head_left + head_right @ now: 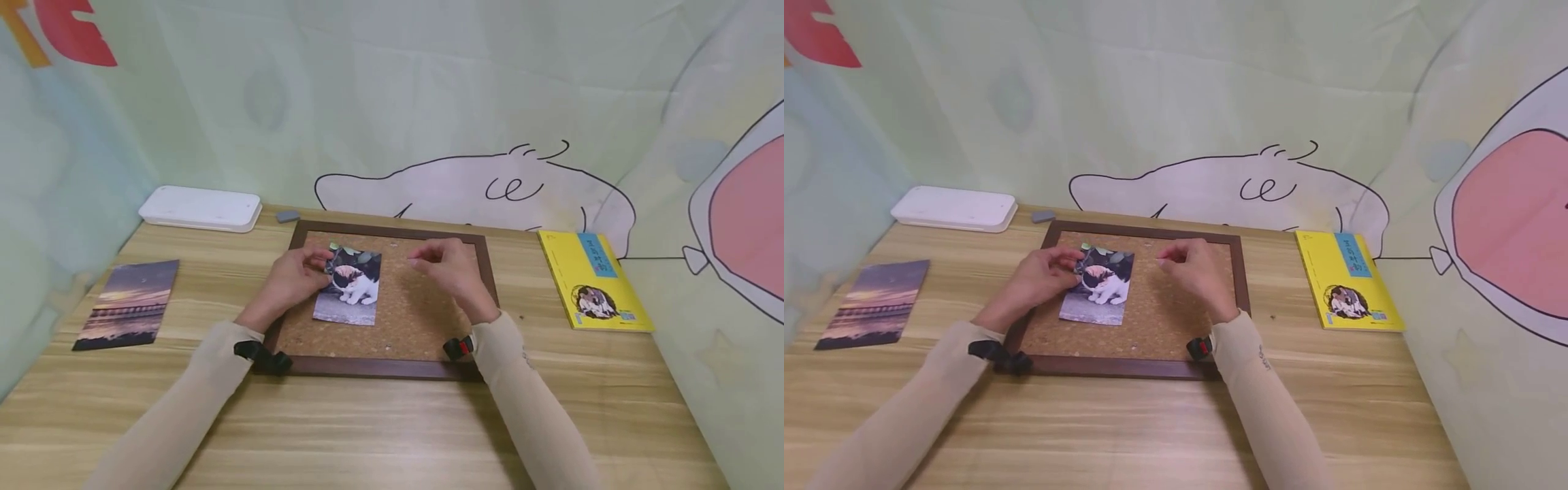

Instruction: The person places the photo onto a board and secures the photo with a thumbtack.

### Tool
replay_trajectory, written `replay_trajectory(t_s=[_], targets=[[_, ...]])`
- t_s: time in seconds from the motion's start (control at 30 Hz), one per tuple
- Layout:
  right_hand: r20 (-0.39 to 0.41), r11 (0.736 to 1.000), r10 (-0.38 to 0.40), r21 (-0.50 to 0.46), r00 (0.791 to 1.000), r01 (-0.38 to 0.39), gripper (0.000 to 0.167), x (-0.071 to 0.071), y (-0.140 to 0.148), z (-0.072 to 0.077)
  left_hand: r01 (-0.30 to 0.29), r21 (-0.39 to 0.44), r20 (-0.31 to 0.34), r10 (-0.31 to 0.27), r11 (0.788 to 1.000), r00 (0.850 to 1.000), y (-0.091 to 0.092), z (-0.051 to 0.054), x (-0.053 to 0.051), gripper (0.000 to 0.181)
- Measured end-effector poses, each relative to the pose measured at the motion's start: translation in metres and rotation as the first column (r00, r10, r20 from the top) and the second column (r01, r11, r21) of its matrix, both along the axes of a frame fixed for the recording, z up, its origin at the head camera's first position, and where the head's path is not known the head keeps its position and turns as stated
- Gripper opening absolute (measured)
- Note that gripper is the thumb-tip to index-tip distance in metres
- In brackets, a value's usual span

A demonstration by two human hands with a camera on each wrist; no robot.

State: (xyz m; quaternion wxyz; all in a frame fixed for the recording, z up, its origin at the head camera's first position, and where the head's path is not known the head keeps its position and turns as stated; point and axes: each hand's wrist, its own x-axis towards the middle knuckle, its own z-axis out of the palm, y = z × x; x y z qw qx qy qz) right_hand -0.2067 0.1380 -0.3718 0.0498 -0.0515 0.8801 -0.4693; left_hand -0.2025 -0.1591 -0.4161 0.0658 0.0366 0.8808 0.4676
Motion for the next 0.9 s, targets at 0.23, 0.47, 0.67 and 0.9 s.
replay_trajectory(t_s=[0.23, 0.47, 0.67, 0.9], targets=[[0.041, 0.998, 0.04, 0.037, 0.998, -0.041, 0.012, -0.008, -0.014, -0.002, 0.036, -0.099, -0.051, -0.041, 0.994, 0.998, 0.001, -0.003, -0.001, 0.048], [0.068, 0.995, 0.099, 0.025, 0.993, -0.101, 0.012, -0.015, -0.027, -0.006, 0.035, -0.155, -0.091, -0.05, 0.987, 0.995, 0.006, -0.003, 0.0, 0.047], [0.067, 0.993, 0.115, 0.03, 0.991, -0.117, 0.009, -0.02, -0.036, -0.007, 0.045, -0.185, -0.103, -0.064, 0.982, 0.993, 0.008, -0.005, 0.0, 0.044], [0.08, 0.993, 0.114, 0.03, 0.99, -0.117, 0.009, -0.024, -0.044, -0.008, 0.06, -0.227, -0.091, -0.082, 0.972, 0.992, 0.007, -0.005, 0.001, 0.042]])
